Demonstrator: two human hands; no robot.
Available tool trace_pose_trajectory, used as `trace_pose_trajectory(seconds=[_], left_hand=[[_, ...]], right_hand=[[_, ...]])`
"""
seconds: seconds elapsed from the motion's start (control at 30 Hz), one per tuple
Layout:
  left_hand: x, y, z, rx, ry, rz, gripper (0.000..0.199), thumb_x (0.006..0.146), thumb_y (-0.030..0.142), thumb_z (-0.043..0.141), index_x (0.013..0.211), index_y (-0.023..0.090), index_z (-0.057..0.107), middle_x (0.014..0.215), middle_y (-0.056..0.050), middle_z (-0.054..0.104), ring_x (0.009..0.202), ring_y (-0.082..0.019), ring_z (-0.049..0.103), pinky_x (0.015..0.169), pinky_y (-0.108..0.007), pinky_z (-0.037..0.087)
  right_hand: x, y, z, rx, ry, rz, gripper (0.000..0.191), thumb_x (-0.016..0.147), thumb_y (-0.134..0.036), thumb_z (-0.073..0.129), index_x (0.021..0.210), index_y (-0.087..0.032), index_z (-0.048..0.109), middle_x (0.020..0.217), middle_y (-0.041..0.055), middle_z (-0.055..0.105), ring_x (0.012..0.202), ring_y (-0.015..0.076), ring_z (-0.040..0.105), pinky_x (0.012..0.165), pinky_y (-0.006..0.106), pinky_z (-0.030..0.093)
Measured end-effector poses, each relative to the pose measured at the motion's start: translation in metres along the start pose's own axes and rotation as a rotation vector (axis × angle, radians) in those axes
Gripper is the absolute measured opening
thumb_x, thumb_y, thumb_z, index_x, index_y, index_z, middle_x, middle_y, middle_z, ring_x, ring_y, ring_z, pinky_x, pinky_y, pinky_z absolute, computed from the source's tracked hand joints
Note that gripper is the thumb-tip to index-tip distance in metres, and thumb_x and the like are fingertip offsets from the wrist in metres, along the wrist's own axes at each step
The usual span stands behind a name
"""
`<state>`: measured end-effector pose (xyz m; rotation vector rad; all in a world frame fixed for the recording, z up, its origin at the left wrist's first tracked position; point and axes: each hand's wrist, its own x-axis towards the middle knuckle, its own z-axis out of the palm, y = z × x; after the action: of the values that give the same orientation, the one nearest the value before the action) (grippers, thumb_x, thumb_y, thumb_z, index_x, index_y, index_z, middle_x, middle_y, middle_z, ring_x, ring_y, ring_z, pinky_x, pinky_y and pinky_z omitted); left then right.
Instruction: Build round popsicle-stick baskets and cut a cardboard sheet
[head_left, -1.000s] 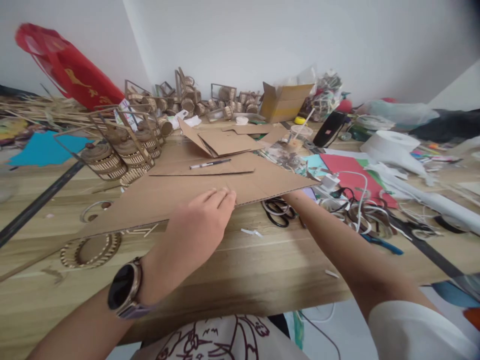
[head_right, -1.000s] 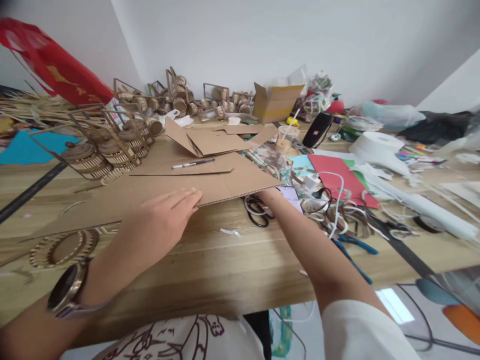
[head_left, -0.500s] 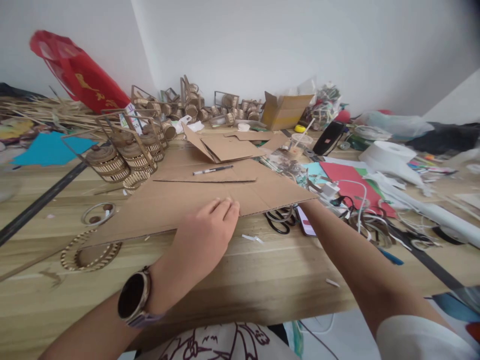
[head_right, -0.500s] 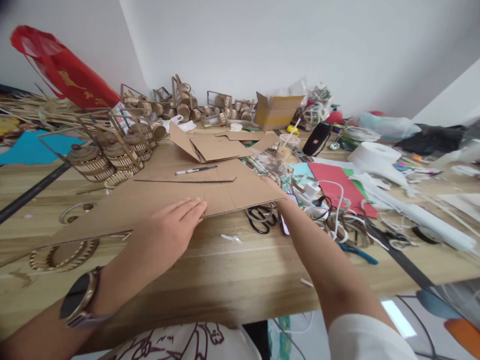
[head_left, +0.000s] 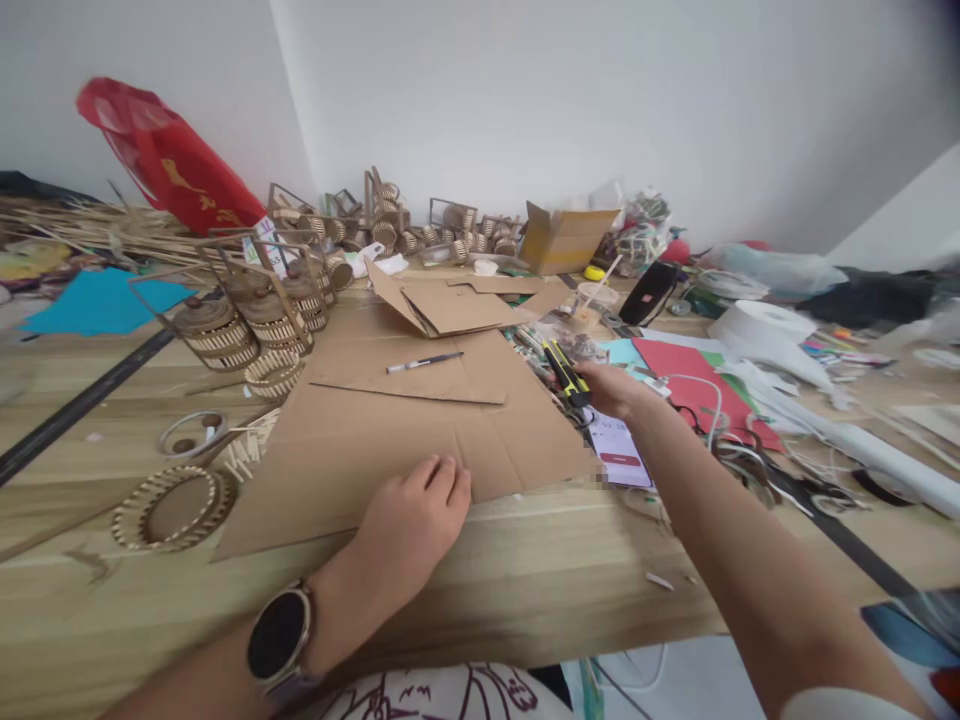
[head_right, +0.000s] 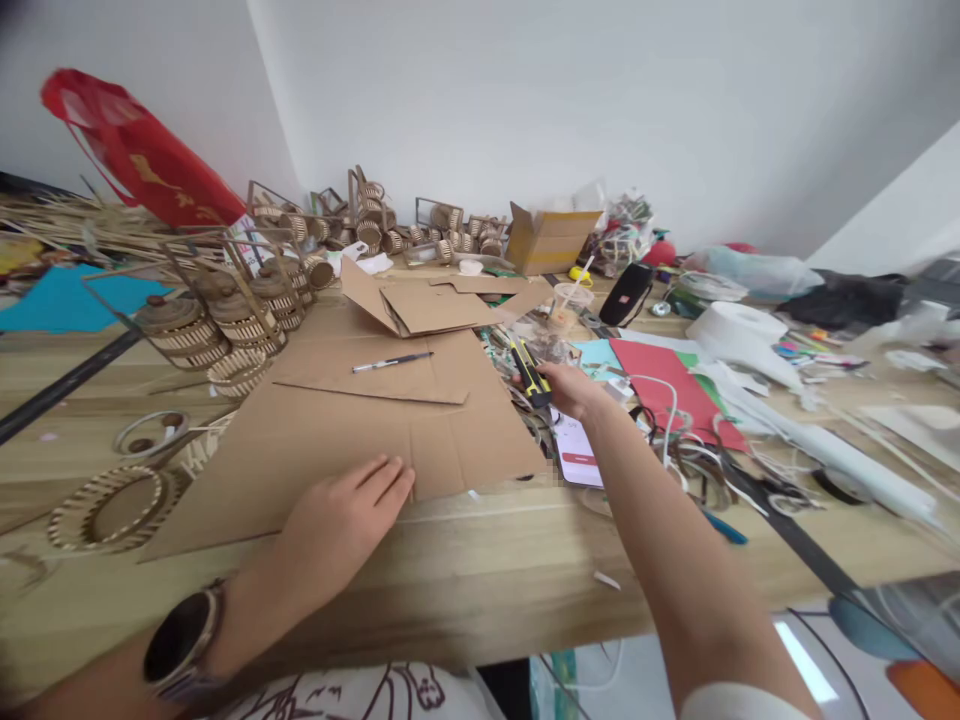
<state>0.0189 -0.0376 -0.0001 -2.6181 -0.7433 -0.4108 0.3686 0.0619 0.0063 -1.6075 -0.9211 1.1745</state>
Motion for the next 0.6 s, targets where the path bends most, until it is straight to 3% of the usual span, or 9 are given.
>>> trace_pose_trajectory(seconds=[0.1, 0.23, 0.33, 0.43, 0.53, 0.6], left_hand=[[-0.011, 0.009, 0.017, 0.028, 0.017, 0.034, 0.032, 0.085, 0.001, 0.052, 0.112, 0.010, 0.067, 0.110, -0.014, 0.074, 0.098, -0.025, 0.071, 0.064, -0.030, 0.059], [-0.033, 0.016, 0.044, 0.020, -0.005, 0.075, 0.031, 0.088, 0.006, 0.054, 0.117, 0.010, 0.064, 0.115, -0.017, 0.072, 0.104, -0.028, 0.069, 0.065, -0.031, 0.057], [-0.048, 0.016, 0.055, -0.029, -0.078, 0.095, 0.032, 0.091, 0.007, 0.052, 0.121, 0.009, 0.062, 0.119, -0.019, 0.069, 0.110, -0.027, 0.066, 0.069, -0.031, 0.056], [-0.048, 0.016, 0.047, -0.217, -0.154, 0.108, 0.021, 0.095, 0.011, 0.050, 0.108, 0.009, 0.066, 0.111, -0.018, 0.071, 0.103, -0.024, 0.067, 0.072, -0.030, 0.055], [-0.028, 0.022, 0.019, -0.672, -0.200, 0.271, 0.027, 0.099, 0.023, 0.050, 0.081, 0.016, 0.068, 0.075, -0.004, 0.073, 0.072, -0.016, 0.068, 0.069, -0.026, 0.053], [-0.008, 0.027, -0.001, -0.995, -0.185, 0.406, 0.022, 0.097, 0.028, 0.055, 0.087, 0.017, 0.071, 0.076, -0.002, 0.075, 0.073, -0.014, 0.069, 0.073, -0.023, 0.052]], right_hand=[[-0.004, -0.002, 0.008, 0.114, 0.005, 0.011, 0.027, 0.097, -0.034, 0.057, 0.118, -0.016, 0.061, 0.114, 0.0078, 0.065, 0.092, 0.0186, 0.066, 0.078, 0.038, 0.058], [-0.015, -0.008, 0.018, 0.238, 0.003, -0.022, 0.017, 0.101, -0.021, 0.044, 0.094, -0.017, 0.059, 0.083, 0.0045, 0.069, 0.066, 0.0124, 0.066, 0.061, 0.026, 0.056], [-0.034, -0.010, 0.033, 0.302, -0.068, -0.020, 0.010, 0.095, -0.018, 0.053, 0.086, -0.020, 0.054, 0.072, 0.0000, 0.066, 0.054, 0.0104, 0.061, 0.052, 0.022, 0.055], [-0.061, -0.004, 0.063, 0.361, -0.206, 0.010, 0.014, 0.086, -0.020, 0.067, 0.092, -0.023, 0.054, 0.071, -0.0037, 0.065, 0.051, 0.0092, 0.058, 0.051, 0.022, 0.056], [-0.092, 0.009, 0.109, 0.407, -0.402, 0.075, 0.038, 0.077, -0.021, 0.077, 0.109, -0.024, 0.056, 0.074, -0.0034, 0.065, 0.057, 0.0093, 0.059, 0.064, 0.029, 0.060], [-0.111, 0.021, 0.141, 0.431, -0.557, 0.146, 0.058, 0.069, -0.026, 0.084, 0.119, -0.023, 0.055, 0.076, -0.0021, 0.065, 0.062, 0.0122, 0.061, 0.070, 0.040, 0.061]])
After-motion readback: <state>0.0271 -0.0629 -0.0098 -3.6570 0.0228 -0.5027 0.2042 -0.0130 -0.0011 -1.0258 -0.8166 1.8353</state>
